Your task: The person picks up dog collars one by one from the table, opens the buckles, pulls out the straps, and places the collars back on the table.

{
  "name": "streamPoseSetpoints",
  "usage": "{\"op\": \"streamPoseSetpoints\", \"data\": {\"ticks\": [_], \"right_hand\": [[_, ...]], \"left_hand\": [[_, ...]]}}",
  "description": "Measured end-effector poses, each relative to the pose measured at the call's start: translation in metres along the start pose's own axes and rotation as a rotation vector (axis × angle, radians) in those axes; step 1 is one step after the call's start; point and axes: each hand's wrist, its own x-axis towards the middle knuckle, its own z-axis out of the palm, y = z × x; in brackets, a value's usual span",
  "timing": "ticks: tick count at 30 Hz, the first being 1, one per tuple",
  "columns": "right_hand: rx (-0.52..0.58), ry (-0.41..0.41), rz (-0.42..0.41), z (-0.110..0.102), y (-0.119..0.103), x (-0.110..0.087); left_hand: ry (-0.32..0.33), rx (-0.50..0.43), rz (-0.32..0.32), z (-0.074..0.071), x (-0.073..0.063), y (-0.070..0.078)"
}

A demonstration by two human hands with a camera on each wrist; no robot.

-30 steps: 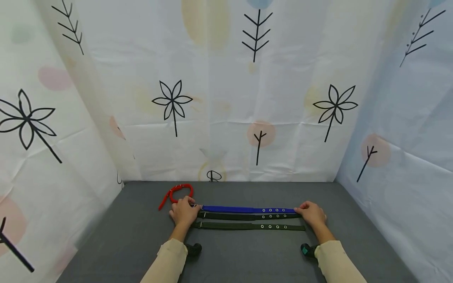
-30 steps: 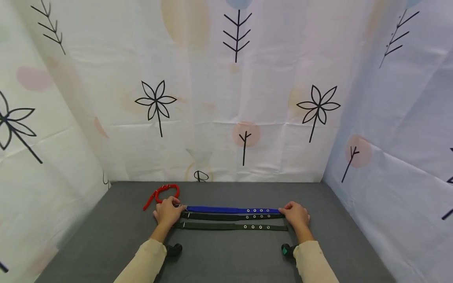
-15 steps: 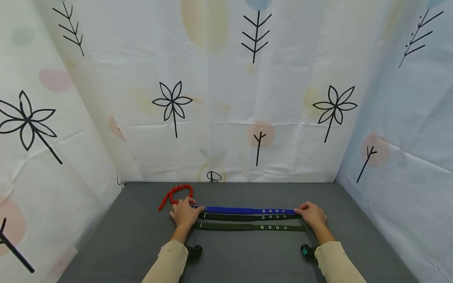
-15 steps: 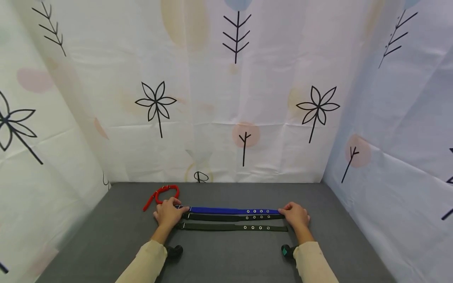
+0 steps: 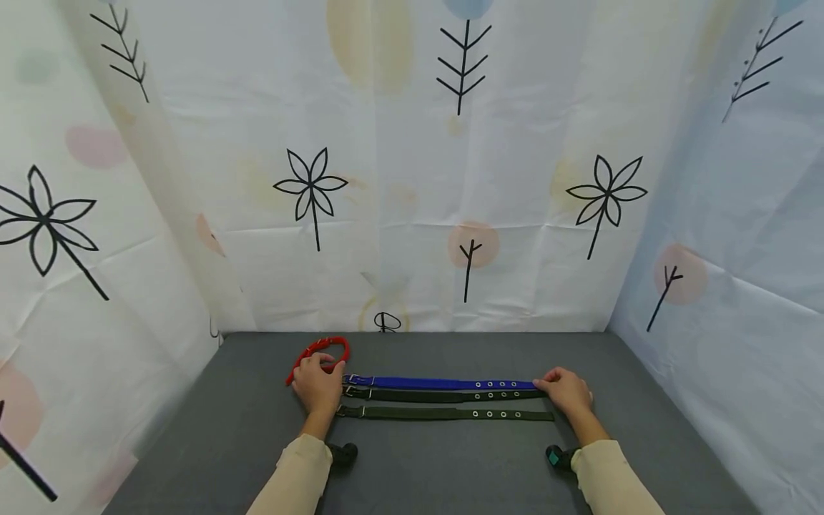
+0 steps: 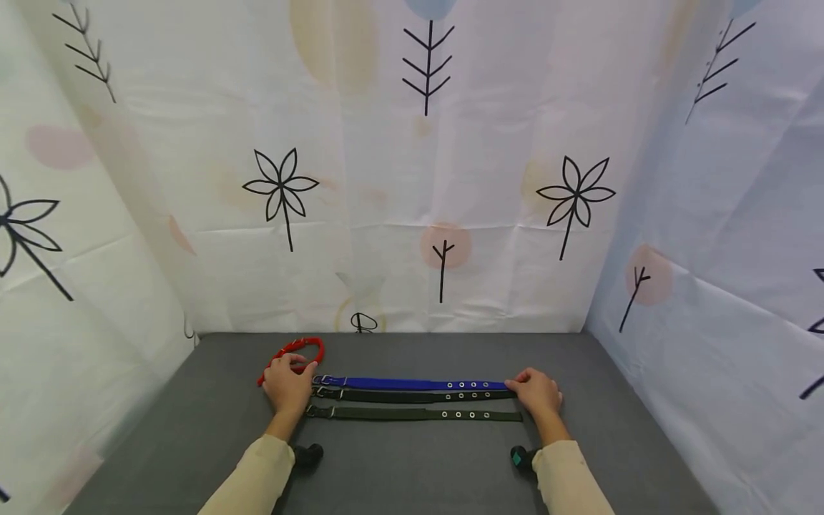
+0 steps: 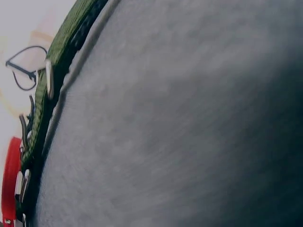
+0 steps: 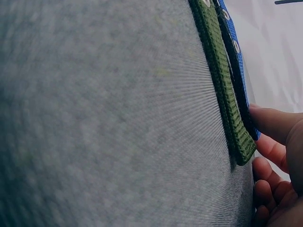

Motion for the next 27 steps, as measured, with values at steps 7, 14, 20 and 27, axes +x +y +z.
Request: {"op": "streamPoseSetpoints", "data": {"ticks": [7,14,20,27], "right_hand": [[-0.005,-0.002,-0.004,0.0,0.0,-0.001],[-0.001,0.007,-0.007,-0.001,-0.002,-0.001],[0.0,0.013,-0.003,-0.002,-0.001,-0.001],[0.003,0.01,-0.023,0.001,0.001,-0.001]], "left_hand": [[0.013,-0.011,-0.077,-0.002,0.011,-0.007],[-0.045,-0.024,-0.145,-0.005,0.024,-0.019],[-0.144,-0.004,-0.166,-0.013,0.034,-0.018],[-0.194,0.074,-0.232,-0.022,0.044,-0.019]]}}
